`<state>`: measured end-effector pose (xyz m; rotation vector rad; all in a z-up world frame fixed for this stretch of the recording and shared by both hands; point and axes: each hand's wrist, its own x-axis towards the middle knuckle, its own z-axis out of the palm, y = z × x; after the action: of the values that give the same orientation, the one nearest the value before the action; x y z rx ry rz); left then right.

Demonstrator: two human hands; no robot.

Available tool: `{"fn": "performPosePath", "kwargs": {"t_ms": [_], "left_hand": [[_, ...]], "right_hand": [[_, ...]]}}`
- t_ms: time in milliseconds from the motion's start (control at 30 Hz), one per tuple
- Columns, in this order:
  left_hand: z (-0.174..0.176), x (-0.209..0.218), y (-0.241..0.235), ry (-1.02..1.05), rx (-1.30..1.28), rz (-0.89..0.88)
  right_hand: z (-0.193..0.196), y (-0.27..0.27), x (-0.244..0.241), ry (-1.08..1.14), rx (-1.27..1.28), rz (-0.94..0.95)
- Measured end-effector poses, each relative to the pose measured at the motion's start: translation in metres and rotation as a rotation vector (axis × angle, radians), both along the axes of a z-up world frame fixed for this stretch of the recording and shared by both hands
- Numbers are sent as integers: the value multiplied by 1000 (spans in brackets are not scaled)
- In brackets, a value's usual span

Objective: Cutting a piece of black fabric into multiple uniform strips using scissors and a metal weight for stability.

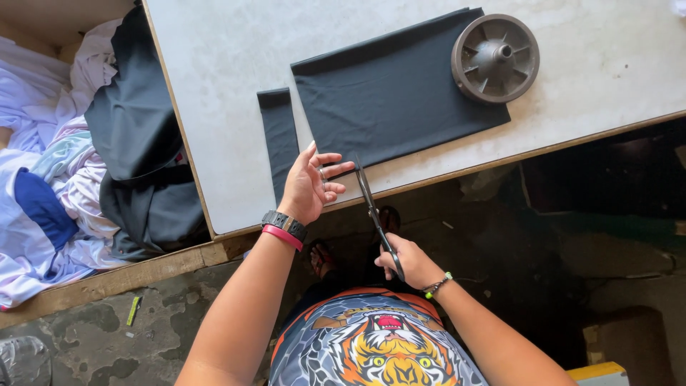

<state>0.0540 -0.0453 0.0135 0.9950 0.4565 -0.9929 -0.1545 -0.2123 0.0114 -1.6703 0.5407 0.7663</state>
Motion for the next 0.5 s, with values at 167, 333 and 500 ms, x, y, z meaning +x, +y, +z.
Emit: {"fn": "performPosePath", "kwargs": {"t_ms": [167,333,500], "left_hand": [[-11,-1,-3,-48,56,10],[-49,-17,10,-1540,740,-309],[-52,-25,14,-2115,1003,-319]], "right_hand": [[4,5,13,-14,-18,-9],[8,2,5,-6,-21,-33],[8,-2,-7,28,6,-14]]}}
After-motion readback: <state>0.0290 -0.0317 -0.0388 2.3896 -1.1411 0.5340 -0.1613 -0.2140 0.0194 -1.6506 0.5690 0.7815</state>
